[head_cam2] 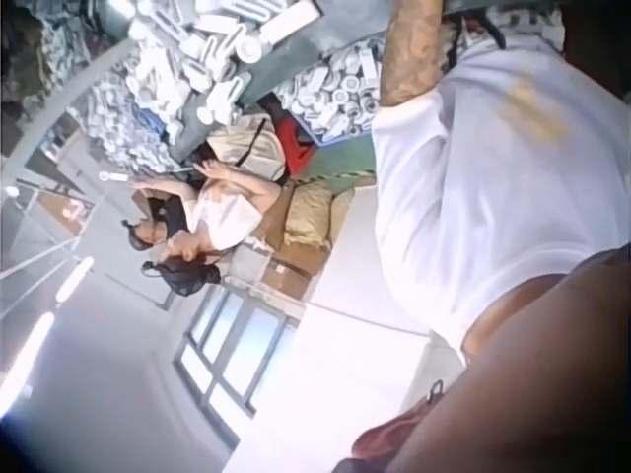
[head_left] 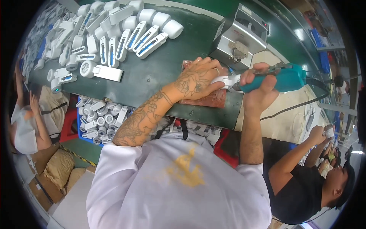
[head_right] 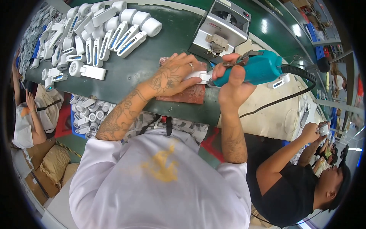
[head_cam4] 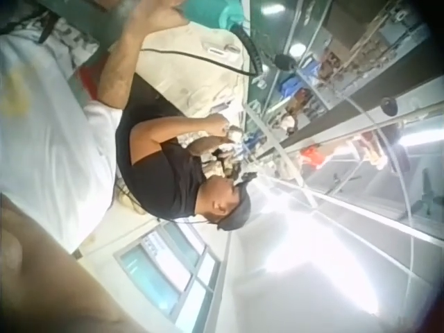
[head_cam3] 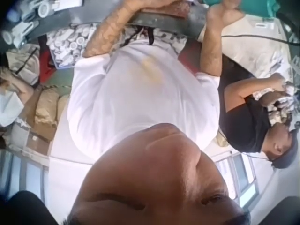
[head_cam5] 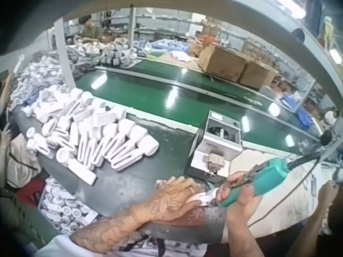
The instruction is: The person assembles plastic device housings by securing internal components into the plastic housings with an electric screwdriver on a factory assembly line.
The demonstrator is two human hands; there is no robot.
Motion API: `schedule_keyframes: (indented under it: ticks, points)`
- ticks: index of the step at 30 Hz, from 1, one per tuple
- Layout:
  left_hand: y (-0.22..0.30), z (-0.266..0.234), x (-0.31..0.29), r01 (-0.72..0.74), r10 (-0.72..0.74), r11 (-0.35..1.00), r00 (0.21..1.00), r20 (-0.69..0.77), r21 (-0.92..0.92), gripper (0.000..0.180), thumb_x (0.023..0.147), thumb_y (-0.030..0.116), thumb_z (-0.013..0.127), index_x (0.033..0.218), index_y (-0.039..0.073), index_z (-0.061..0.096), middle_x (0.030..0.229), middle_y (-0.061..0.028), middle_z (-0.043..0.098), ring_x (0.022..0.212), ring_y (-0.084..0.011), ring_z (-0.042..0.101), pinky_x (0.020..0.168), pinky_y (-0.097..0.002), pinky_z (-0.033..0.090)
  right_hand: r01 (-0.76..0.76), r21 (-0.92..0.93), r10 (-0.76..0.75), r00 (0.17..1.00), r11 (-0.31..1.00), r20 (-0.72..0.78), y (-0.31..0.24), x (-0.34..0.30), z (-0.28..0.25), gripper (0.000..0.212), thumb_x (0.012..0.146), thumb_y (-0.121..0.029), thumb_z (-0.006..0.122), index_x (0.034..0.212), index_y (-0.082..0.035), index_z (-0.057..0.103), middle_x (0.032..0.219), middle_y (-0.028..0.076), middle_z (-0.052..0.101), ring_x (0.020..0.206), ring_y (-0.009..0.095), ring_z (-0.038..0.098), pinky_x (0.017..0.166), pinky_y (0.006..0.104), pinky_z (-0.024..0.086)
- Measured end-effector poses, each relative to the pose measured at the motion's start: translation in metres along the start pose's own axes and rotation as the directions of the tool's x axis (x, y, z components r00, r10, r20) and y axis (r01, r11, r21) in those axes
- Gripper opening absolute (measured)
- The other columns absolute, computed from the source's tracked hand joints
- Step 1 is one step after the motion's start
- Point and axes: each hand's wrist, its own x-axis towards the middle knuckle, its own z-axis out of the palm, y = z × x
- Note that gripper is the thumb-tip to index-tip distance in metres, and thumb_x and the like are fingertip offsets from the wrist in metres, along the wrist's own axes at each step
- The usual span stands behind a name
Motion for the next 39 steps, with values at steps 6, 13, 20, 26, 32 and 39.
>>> schedule_keyframes:
  ticks: [6, 13, 20, 26, 32, 39]
  points:
    - [0.006, -0.003, 0.001, 0.055, -0.051, 0.998, 0.995, 0.087, -0.034, 0.035, 0.094, 0.033, 0.061, 0.116, 0.007, 0.065, 0.116, -0.0075, 0.055, 0.115, -0.0269, 0.051, 0.107, -0.0470, 0.035, -0.003, -0.016, 0.003, 1.000, 1.000, -0.020, 0.008, -0.004, -0.002, 0.066, 0.092, -0.060, 0.060, 0.098, 0.005, 0.054, 0.069, 0.008, 0.051, 0.060, 0.019, 0.052, 0.058, 0.0314, 0.045]
    - [0.006, -0.001, 0.003, 0.032, -0.031, 0.999, 0.997, 0.071, -0.015, 0.037, 0.095, 0.033, 0.060, 0.121, 0.008, 0.065, 0.115, -0.0075, 0.056, 0.114, -0.0261, 0.051, 0.106, -0.0457, 0.036, 0.001, 0.153, 0.005, 0.999, 0.988, -0.038, 0.020, -0.005, -0.003, 0.048, 0.093, -0.044, 0.068, 0.093, 0.002, 0.053, 0.068, 0.008, 0.054, 0.058, 0.018, 0.053, 0.057, 0.0320, 0.047]
    - [-0.001, 0.000, -0.004, -0.048, 0.053, 0.998, 0.993, -0.106, 0.047, 0.032, 0.091, 0.033, 0.062, 0.112, 0.010, 0.069, 0.106, -0.0071, 0.061, 0.102, -0.0283, 0.057, 0.091, -0.0432, 0.043, -0.003, 0.082, 0.011, 0.995, 0.997, -0.095, 0.031, -0.008, 0.002, 0.048, 0.095, -0.047, 0.063, 0.094, 0.000, 0.055, 0.070, 0.008, 0.053, 0.062, 0.019, 0.053, 0.058, 0.0316, 0.046]
    - [0.021, -0.002, -0.027, -0.280, 0.302, 0.935, 0.951, -0.073, 0.217, 0.033, 0.082, 0.032, 0.069, 0.109, 0.012, 0.069, 0.106, -0.0091, 0.067, 0.101, -0.0300, 0.063, 0.088, -0.0399, 0.050, -0.018, 0.315, 0.080, 0.980, 0.949, -0.183, 0.014, -0.034, -0.027, 0.057, 0.097, -0.060, 0.049, 0.107, -0.005, 0.057, 0.069, 0.004, 0.048, 0.063, 0.014, 0.045, 0.060, 0.0269, 0.038]
    - [0.000, -0.093, -0.077, 0.228, -0.410, 0.906, 0.681, -0.607, -0.356, 0.033, 0.093, 0.016, 0.065, 0.124, 0.007, 0.063, 0.120, -0.0105, 0.065, 0.107, -0.0268, 0.063, 0.095, -0.0382, 0.049, 0.085, 0.290, -0.025, 0.979, 0.953, -0.203, -0.034, -0.068, -0.021, 0.064, 0.095, -0.067, 0.047, 0.103, -0.005, 0.054, 0.065, 0.001, 0.042, 0.057, 0.012, 0.042, 0.053, 0.0235, 0.034]
    - [-0.159, -0.285, -0.125, -0.078, -0.549, 0.822, 0.157, -0.821, -0.564, 0.025, 0.097, 0.022, 0.059, 0.113, 0.003, 0.060, 0.100, -0.0040, 0.063, 0.092, -0.0172, 0.059, 0.079, -0.0376, 0.048, 0.006, 0.208, 0.044, 0.971, 0.978, -0.237, -0.026, -0.093, -0.046, 0.065, 0.093, -0.067, 0.051, 0.108, -0.004, 0.053, 0.066, 0.003, 0.046, 0.056, 0.014, 0.045, 0.052, 0.0263, 0.038]
